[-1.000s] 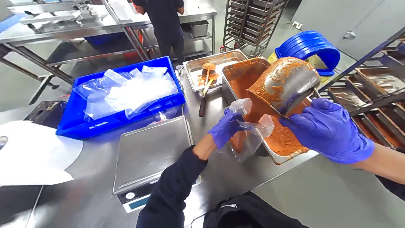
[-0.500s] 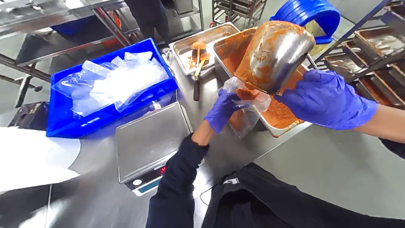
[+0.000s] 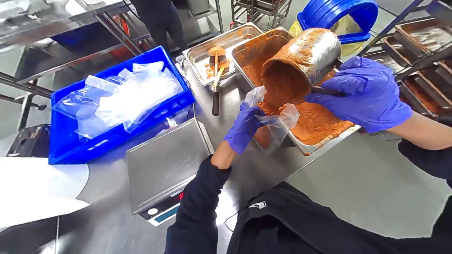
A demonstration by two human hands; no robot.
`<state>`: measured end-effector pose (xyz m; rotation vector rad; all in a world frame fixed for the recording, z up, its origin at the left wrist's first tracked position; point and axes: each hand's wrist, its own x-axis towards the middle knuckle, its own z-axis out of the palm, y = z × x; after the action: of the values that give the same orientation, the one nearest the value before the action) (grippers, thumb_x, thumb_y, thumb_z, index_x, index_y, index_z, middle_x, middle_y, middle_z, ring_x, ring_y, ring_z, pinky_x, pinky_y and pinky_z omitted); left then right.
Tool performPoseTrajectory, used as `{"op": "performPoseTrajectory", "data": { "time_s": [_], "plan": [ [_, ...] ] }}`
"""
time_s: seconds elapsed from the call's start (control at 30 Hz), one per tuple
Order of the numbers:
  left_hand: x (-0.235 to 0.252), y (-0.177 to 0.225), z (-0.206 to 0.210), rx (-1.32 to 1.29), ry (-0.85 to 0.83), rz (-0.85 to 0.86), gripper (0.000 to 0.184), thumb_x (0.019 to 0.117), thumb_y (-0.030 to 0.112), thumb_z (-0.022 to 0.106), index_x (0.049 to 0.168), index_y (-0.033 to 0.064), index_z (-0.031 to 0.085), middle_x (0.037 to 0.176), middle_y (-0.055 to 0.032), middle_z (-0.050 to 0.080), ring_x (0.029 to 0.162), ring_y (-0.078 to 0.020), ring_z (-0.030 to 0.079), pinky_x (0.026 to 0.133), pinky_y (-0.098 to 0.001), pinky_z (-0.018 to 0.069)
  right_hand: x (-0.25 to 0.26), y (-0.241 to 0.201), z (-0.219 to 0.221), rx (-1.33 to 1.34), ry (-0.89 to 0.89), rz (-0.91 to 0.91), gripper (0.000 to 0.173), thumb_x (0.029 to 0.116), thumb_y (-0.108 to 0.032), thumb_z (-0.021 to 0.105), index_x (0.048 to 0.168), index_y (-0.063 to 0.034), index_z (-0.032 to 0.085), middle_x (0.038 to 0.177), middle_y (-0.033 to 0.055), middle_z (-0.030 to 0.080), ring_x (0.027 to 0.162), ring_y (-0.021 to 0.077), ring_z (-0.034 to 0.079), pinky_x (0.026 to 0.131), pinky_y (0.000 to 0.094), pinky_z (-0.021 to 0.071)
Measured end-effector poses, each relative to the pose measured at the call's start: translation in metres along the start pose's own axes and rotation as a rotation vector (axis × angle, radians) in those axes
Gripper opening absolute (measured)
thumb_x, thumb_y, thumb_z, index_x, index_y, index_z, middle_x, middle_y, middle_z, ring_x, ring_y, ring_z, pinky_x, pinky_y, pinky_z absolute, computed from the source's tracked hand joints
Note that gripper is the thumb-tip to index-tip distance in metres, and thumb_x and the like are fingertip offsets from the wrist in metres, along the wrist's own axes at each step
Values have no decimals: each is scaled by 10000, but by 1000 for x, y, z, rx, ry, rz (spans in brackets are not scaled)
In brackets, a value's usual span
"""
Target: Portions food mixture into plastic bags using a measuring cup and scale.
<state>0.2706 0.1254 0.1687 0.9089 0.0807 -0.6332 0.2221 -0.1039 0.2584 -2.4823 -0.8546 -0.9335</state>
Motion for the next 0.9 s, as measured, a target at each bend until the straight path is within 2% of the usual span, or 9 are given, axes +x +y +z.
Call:
{"op": "performPoseTrajectory", "data": {
  "time_s": [0.13, 0.23, 0.4, 0.43, 0.5, 0.6, 0.73, 0.83, 0.9],
  "plan": [
    [0, 1, 1, -21, 38, -12, 249, 991, -67, 387, 1188, 80, 421, 778, -10, 603, 642, -121, 652, 663, -309, 607, 1, 6, -6, 114, -63, 357, 198, 793, -204, 768, 670, -79, 676, 712, -18, 603, 755, 22, 522, 706, 202, 394],
    [0, -1, 1, -30, 36, -14, 255, 995, -62, 386, 1215, 65, 410, 796, -14, 611, 657, -117, 663, 676, -300, 614, 8, 12, -20, 223, -57, 759, 170, 787, -148, 824, 723, -188, 671, 677, -146, 609, 597, -95, 533, 533, 111, 425],
    [-1, 2, 4, 13, 112, -68, 468, 978, -73, 413, 1408, 62, 290, 911, -55, 578, 694, -128, 662, 666, -295, 612, 10, 65, -30, 237, -10, 1065, 235, 768, -104, 822, 736, -228, 625, 647, -159, 617, 560, -80, 549, 515, 137, 472],
    [-1, 2, 2, 10, 109, -71, 539, 942, -93, 436, 1435, 57, 278, 976, -75, 572, 713, -135, 662, 663, -297, 613, 16, 77, -29, 170, -115, 1054, 194, 789, -128, 823, 767, -183, 638, 675, -115, 609, 587, -43, 542, 547, 183, 473],
    [0, 0, -3, 7, 102, -69, 550, 919, -94, 455, 1420, 72, 301, 997, -70, 600, 712, -125, 662, 654, -288, 608, 27, 104, -11, 90, -400, 936, 152, 832, -147, 836, 843, -48, 720, 745, 77, 648, 676, 170, 576, 644, 428, 467],
    [0, -4, -6, 14, 128, -70, 596, 910, -73, 476, 1451, 104, 297, 1021, -75, 632, 746, -129, 679, 655, -287, 606, 32, 156, 66, -37, -834, 633, 188, 872, -201, 805, 869, -20, 754, 834, 208, 684, 862, 405, 658, 752, 639, 491],
    [-2, -6, -2, 36, 181, -69, 674, 900, -38, 501, 1497, 143, 245, 1054, -62, 644, 779, -116, 690, 651, -262, 602, 18, 225, 166, -261, -1259, 155, 85, 840, -34, 739, 884, 36, 718, 931, 249, 683, 986, 476, 643, 882, 663, 469],
    [-1, -5, 2, 41, 224, -71, 658, 946, 7, 509, 1522, 152, 226, 1067, -64, 657, 800, -125, 707, 668, -269, 616, -3, 230, 188, -255, -1409, 52, 116, 808, -1, 754, 902, 54, 714, 965, 242, 683, 1037, 459, 628, 964, 637, 443],
    [-1, -6, 1, 62, 242, -70, 582, 1033, 107, 493, 1539, 159, 212, 1029, -53, 667, 801, -132, 712, 688, -287, 624, -21, 206, 177, -169, -1451, 44, 92, 825, -8, 753, 868, 56, 702, 942, 230, 680, 1014, 445, 635, 931, 618, 458]
  ]
}}
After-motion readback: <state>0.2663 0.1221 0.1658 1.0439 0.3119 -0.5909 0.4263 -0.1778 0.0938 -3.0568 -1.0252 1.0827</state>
